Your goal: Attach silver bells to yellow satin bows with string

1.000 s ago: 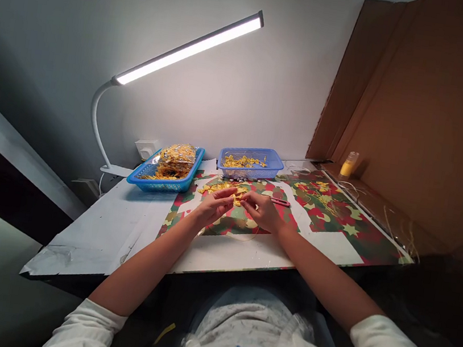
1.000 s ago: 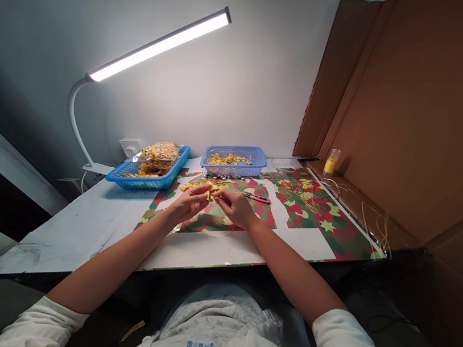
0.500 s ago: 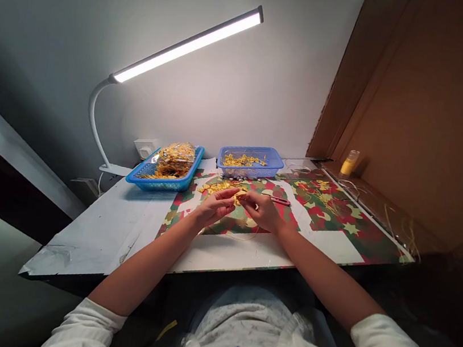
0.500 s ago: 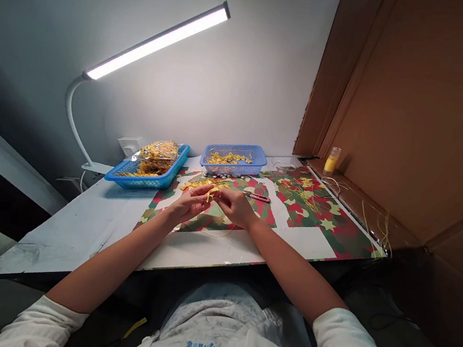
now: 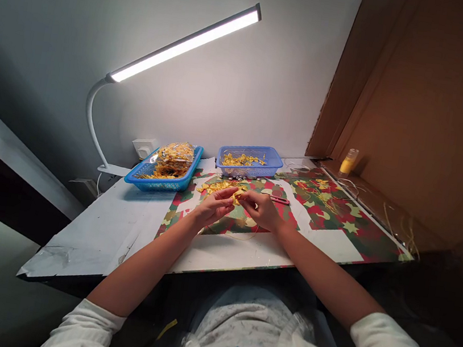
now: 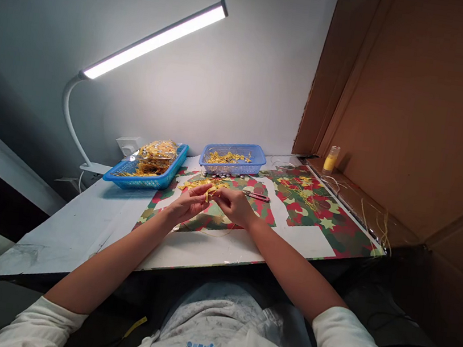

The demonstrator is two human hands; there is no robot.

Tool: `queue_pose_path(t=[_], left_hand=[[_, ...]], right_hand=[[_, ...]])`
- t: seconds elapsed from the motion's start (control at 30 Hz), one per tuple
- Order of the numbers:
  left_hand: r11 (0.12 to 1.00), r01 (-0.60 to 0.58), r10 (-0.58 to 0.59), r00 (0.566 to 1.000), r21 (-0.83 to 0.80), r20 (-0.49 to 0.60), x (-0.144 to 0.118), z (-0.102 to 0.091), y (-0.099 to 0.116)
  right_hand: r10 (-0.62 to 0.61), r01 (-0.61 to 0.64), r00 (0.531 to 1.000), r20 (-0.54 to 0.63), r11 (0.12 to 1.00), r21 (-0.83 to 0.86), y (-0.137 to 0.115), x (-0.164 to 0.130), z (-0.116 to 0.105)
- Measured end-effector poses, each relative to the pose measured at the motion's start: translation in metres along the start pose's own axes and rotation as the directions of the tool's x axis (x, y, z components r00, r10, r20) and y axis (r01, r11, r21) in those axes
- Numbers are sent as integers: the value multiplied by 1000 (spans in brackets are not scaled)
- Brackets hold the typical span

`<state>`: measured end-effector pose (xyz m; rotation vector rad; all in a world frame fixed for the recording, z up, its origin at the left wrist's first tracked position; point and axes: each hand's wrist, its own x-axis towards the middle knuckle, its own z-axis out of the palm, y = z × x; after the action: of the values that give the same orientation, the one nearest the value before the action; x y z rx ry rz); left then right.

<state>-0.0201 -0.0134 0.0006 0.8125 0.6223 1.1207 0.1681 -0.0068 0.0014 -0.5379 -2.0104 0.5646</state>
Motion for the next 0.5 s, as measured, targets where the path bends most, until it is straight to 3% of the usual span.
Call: queue_pose_path(t=[0.5], left_hand=[[999, 19, -19, 1000, 26, -1, 0, -2, -3]], right_hand=[[9, -9, 1000, -8, 1000, -21, 2, -1, 1]])
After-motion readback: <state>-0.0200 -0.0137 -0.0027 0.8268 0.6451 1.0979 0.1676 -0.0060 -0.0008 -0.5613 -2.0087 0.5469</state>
